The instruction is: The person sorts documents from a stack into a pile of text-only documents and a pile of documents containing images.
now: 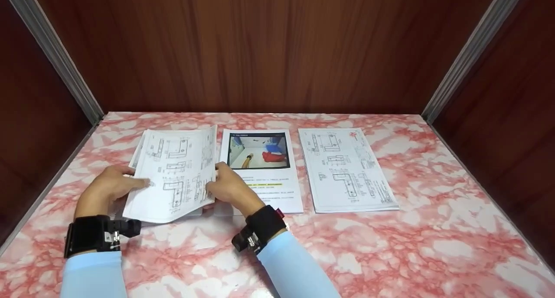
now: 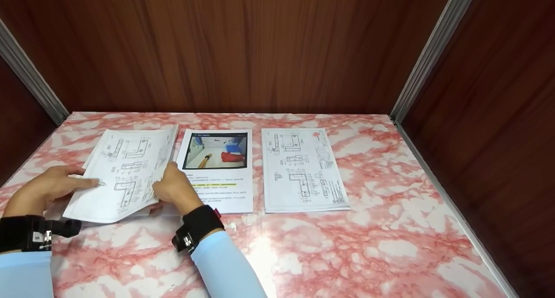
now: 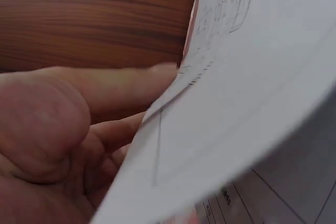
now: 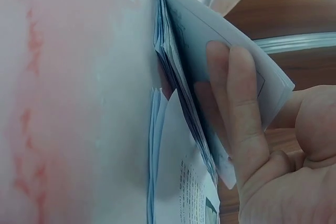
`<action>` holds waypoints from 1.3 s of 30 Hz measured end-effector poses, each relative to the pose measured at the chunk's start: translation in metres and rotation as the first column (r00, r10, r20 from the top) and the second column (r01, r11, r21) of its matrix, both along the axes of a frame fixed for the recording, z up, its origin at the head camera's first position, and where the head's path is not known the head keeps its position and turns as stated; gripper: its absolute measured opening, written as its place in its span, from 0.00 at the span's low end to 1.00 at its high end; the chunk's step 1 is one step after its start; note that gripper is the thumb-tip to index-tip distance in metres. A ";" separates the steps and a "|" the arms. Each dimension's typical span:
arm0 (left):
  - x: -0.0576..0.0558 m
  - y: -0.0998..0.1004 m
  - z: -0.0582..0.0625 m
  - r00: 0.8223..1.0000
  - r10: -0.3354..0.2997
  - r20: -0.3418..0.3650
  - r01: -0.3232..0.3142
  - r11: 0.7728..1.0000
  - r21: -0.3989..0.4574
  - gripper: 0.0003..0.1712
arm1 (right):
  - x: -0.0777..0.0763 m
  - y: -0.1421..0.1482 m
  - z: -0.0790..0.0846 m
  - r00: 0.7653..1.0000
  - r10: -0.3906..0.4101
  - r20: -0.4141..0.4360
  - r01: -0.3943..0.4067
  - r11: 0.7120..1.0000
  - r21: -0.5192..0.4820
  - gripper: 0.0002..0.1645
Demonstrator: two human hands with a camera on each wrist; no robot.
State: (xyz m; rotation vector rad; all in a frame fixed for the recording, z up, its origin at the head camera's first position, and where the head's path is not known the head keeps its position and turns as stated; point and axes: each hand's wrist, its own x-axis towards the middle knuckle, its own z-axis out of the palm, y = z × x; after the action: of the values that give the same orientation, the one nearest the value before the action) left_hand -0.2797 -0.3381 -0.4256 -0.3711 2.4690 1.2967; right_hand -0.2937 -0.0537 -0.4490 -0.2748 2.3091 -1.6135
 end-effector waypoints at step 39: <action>0.004 0.001 0.014 0.975 0.214 -0.057 -0.199 0.960 0.195 0.43 | -0.011 0.011 0.012 0.998 -0.031 0.060 0.046 0.964 -0.261 0.26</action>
State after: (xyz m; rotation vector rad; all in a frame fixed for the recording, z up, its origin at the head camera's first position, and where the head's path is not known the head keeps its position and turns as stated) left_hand -0.2757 -0.3371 -0.4118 -0.5522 2.3934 1.6434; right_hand -0.3048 -0.0423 -0.4369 -0.2411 2.0703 -1.9229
